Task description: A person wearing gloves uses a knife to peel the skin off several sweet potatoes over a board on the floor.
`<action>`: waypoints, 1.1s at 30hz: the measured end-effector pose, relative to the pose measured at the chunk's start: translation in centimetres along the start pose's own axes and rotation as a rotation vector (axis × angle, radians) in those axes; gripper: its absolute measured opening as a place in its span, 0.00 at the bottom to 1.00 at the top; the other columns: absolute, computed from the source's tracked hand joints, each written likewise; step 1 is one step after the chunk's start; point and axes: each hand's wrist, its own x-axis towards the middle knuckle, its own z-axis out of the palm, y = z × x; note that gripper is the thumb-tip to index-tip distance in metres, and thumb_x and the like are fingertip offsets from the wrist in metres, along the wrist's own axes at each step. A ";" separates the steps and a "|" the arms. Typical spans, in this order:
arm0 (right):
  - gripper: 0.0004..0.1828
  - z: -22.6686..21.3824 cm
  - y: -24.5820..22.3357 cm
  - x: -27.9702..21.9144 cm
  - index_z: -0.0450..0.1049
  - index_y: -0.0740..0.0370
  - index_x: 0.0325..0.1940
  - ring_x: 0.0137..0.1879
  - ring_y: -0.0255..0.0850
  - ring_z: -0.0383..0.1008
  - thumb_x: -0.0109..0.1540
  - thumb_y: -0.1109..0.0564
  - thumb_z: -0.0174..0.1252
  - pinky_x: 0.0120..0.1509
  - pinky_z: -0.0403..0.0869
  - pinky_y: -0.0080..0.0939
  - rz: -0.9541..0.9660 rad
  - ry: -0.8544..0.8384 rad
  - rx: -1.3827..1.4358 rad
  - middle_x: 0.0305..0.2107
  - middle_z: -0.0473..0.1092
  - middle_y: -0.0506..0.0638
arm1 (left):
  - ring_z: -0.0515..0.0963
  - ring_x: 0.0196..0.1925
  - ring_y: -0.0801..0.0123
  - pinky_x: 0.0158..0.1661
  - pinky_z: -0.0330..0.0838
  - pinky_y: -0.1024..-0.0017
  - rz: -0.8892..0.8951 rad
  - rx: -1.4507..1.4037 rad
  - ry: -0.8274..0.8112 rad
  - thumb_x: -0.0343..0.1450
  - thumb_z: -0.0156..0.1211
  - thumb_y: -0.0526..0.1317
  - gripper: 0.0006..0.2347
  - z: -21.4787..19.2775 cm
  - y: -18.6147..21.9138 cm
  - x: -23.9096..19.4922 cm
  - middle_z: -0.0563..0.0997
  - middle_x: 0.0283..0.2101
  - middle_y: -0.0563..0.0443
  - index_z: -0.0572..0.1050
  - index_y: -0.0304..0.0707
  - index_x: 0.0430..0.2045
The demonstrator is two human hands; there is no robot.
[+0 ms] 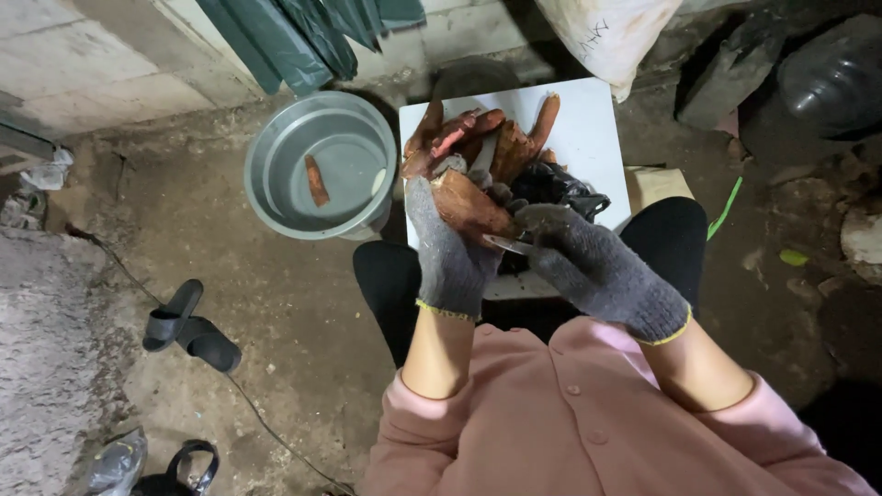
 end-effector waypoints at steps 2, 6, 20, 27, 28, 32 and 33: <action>0.20 -0.5 -0.5 0.1 0.72 0.57 0.61 0.46 0.68 0.77 0.66 0.51 0.56 0.45 0.76 0.62 -0.143 -0.046 -0.155 0.37 0.77 0.64 | 0.70 0.29 0.64 0.34 0.63 0.65 -0.084 -0.216 -0.107 0.69 0.55 0.33 0.07 -0.9 -0.6 0.2 0.75 0.25 0.51 0.82 0.34 0.27; 0.23 -0.4 1.4 0.0 0.72 0.56 0.65 0.45 0.63 0.80 0.64 0.55 0.55 0.43 0.79 0.57 -0.136 -0.066 -0.130 0.36 0.79 0.59 | 0.71 0.34 0.62 0.39 0.64 0.63 -0.223 -0.540 -0.259 0.71 0.53 0.36 0.07 -3.7 -2.7 0.3 0.75 0.30 0.48 0.79 0.33 0.33; 0.26 -0.6 5.5 0.3 0.64 0.63 0.70 0.63 0.50 0.75 0.69 0.51 0.50 0.66 0.70 0.46 -0.179 -0.223 -0.304 0.61 0.73 0.55 | 0.75 0.60 0.50 0.62 0.68 0.54 -0.986 -2.133 -0.906 0.78 0.44 0.49 0.23 -15.1 -6.3 1.8 0.75 0.58 0.33 0.66 0.28 0.63; 0.20 0.2 6.1 1.7 0.77 0.51 0.58 0.34 0.60 0.78 0.66 0.44 0.54 0.33 0.76 0.54 -0.008 -0.067 -0.299 0.27 0.77 0.54 | 0.69 0.66 0.50 0.65 0.64 0.54 -1.116 -2.124 -1.064 0.76 0.43 0.51 0.27 -14.2 -5.7 2.8 0.68 0.66 0.34 0.60 0.33 0.68; 0.20 0.3 6.9 1.5 0.76 0.53 0.59 0.34 0.63 0.77 0.66 0.46 0.55 0.33 0.76 0.57 -0.025 -0.054 -0.332 0.28 0.77 0.58 | 0.70 0.64 0.50 0.64 0.65 0.54 -1.112 -2.124 -1.075 0.76 0.44 0.51 0.26 -14.0 -5.4 3.1 0.68 0.64 0.34 0.61 0.33 0.66; 0.20 0.6 8.6 0.5 0.74 0.59 0.59 0.33 0.69 0.74 0.66 0.48 0.56 0.31 0.74 0.63 -0.051 -0.066 -0.397 0.27 0.74 0.67 | 0.72 0.59 0.50 0.62 0.67 0.54 -1.130 -2.099 -1.106 0.77 0.46 0.49 0.23 -14.1 -5.6 3.5 0.70 0.59 0.32 0.64 0.32 0.61; 0.20 0.7 8.2 0.7 0.74 0.59 0.59 0.33 0.69 0.74 0.66 0.48 0.56 0.31 0.74 0.63 -0.049 -0.068 -0.396 0.27 0.74 0.67 | 0.72 0.59 0.50 0.62 0.67 0.54 -1.133 -2.097 -1.105 0.77 0.46 0.49 0.23 -14.2 -5.6 3.6 0.70 0.59 0.32 0.64 0.32 0.61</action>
